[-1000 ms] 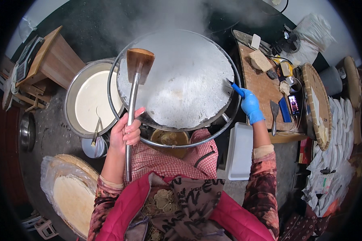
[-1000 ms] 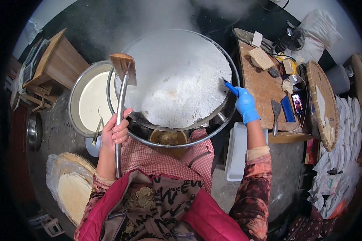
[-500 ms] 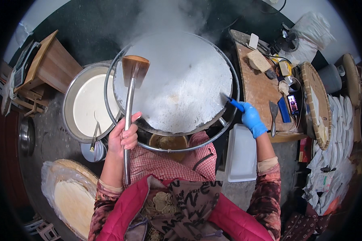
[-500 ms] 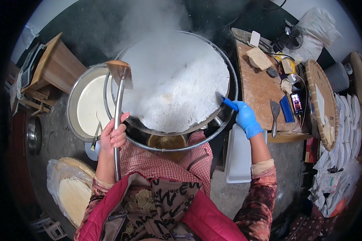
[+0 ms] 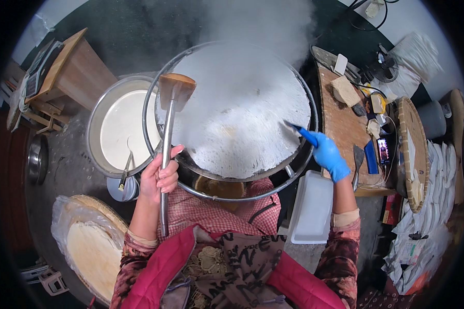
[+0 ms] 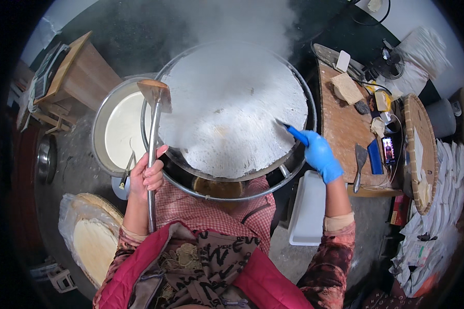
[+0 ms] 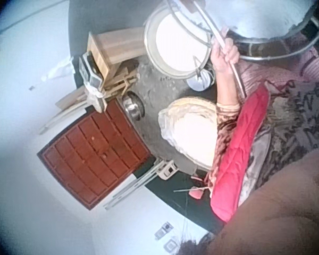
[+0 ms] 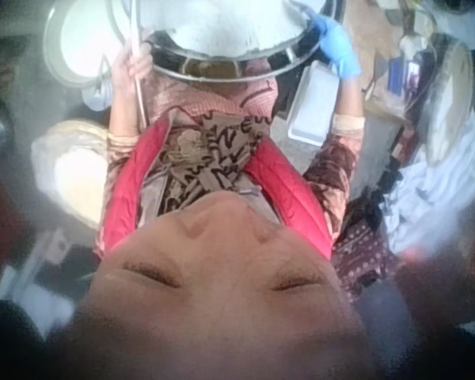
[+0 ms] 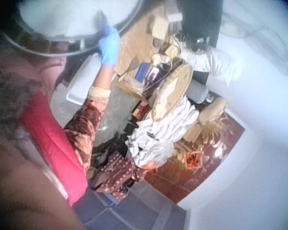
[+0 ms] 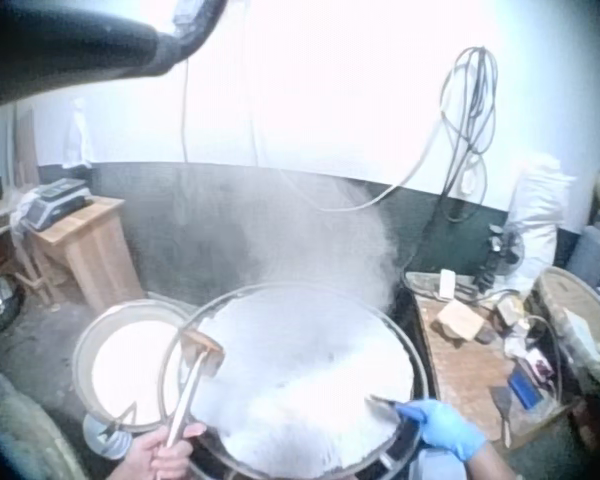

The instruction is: The person scoops batter from a metal bowl and spreads it on a hot griddle to cook thin crepes. They use a wooden spreader and a blue plastic scraper to flip and remove the crepes, stacking them on a nearby tray.

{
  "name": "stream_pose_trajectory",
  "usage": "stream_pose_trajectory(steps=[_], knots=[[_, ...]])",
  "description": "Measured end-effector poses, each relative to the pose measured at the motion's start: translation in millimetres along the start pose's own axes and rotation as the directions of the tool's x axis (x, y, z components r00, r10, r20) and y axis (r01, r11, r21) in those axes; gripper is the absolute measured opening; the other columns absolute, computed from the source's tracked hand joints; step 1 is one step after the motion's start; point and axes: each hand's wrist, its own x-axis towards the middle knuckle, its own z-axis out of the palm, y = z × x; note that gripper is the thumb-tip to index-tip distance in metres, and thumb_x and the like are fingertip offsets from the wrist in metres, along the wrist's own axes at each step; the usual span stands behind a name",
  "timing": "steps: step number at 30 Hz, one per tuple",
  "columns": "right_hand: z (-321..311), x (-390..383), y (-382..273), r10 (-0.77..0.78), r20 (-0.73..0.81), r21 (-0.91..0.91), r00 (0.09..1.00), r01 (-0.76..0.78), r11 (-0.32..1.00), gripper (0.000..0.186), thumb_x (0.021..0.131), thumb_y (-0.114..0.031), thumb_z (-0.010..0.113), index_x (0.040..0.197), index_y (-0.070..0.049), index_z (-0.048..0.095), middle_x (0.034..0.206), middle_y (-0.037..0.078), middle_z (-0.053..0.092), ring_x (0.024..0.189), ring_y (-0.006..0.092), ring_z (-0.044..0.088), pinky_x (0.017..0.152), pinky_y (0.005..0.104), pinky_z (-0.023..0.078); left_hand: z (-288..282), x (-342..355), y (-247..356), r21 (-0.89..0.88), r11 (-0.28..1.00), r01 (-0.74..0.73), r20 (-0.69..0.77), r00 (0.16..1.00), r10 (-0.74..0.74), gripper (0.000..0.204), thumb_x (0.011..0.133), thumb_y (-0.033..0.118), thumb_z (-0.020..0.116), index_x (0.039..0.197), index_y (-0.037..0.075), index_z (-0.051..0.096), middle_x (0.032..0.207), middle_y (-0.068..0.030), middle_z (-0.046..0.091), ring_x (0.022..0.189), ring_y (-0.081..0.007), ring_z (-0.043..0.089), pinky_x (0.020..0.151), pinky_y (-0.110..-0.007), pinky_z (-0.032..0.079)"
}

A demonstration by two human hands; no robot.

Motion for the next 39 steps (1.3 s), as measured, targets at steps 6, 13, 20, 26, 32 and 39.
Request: stream_pose_trajectory(steps=[6,13,20,26,32,39], knots=[[33.0,105.3,-31.6,-0.108,-0.14,-0.156,0.984,0.086,0.984,0.038,0.073,0.002,0.049,0.108,-0.009,0.059,0.103,0.02,0.059,0.098,0.0364,0.055,0.086,0.0412,0.044,2.6,3.9,1.2,0.036,0.999,0.001,-0.028,1.0,0.0,0.048,0.098,0.028,0.026,0.134,-0.002,0.028,0.064,0.0015,0.036,0.042,-0.0045,0.033,0.037,-0.019,0.032],[96.5,157.4,-44.6,-0.2,-0.116,-0.2,0.973,0.174,0.964,0.029,0.079,-0.003,0.048,0.104,-0.006,0.061,0.102,0.02,0.06,0.096,0.035,0.057,0.084,0.0396,0.044,-2.4,-3.3,1.7,0.05,0.998,-0.038,-0.071,0.997,0.042,0.048,0.097,0.028,0.027,0.135,-0.002,0.027,0.064,0.0021,0.035,0.043,-0.0042,0.034,0.037,-0.019,0.031],[133.1,111.7,-58.8,-0.336,-0.117,-0.145,0.935,0.318,0.937,0.024,0.088,-0.017,0.044,0.1,-0.004,0.061,0.098,0.019,0.061,0.087,0.0344,0.059,0.079,0.0401,0.046,-5.4,-0.8,-0.6,0.041,0.998,-0.04,-0.073,0.996,0.043,0.048,0.097,0.026,0.025,0.136,-0.003,0.024,0.066,0.0004,0.037,0.044,-0.0053,0.034,0.038,-0.019,0.033],[142.3,72.1,-83.0,-0.452,-0.029,-0.341,0.891,0.417,0.843,0.021,0.083,-0.009,0.048,0.101,-0.006,0.059,0.091,0.017,0.061,0.083,0.0328,0.059,0.074,0.0413,0.047,-4.6,-1.6,-3.9,0.012,1.0,-0.008,-0.036,0.999,0.008,0.047,0.097,0.027,0.027,0.134,-0.003,0.027,0.066,0.0019,0.037,0.044,-0.0042,0.035,0.038,-0.019,0.033],[140.5,37.1,-111.7,-0.536,0.002,-0.273,0.844,0.516,0.812,0.015,0.079,-0.005,0.049,0.09,-0.006,0.059,0.082,0.016,0.059,0.08,0.031,0.059,0.07,0.0407,0.048,-4.5,-12.1,-3.3,0.003,1.0,-0.019,-0.039,0.999,0.019,0.048,0.098,0.027,0.024,0.136,-0.003,0.024,0.065,0.0005,0.037,0.044,-0.0055,0.035,0.039,-0.02,0.034],[104.4,78.5,-100.4,-0.326,-0.065,-0.095,0.943,0.32,0.943,0.024,0.08,-0.005,0.046,0.1,-0.007,0.06,0.094,0.021,0.06,0.089,0.0353,0.058,0.079,0.0429,0.047,-4.8,-22.5,0.0,0.009,0.999,-0.054,0.032,0.998,0.054,0.048,0.097,0.027,0.026,0.136,-0.002,0.024,0.064,0.0013,0.036,0.044,-0.0048,0.035,0.038,-0.019,0.034]])
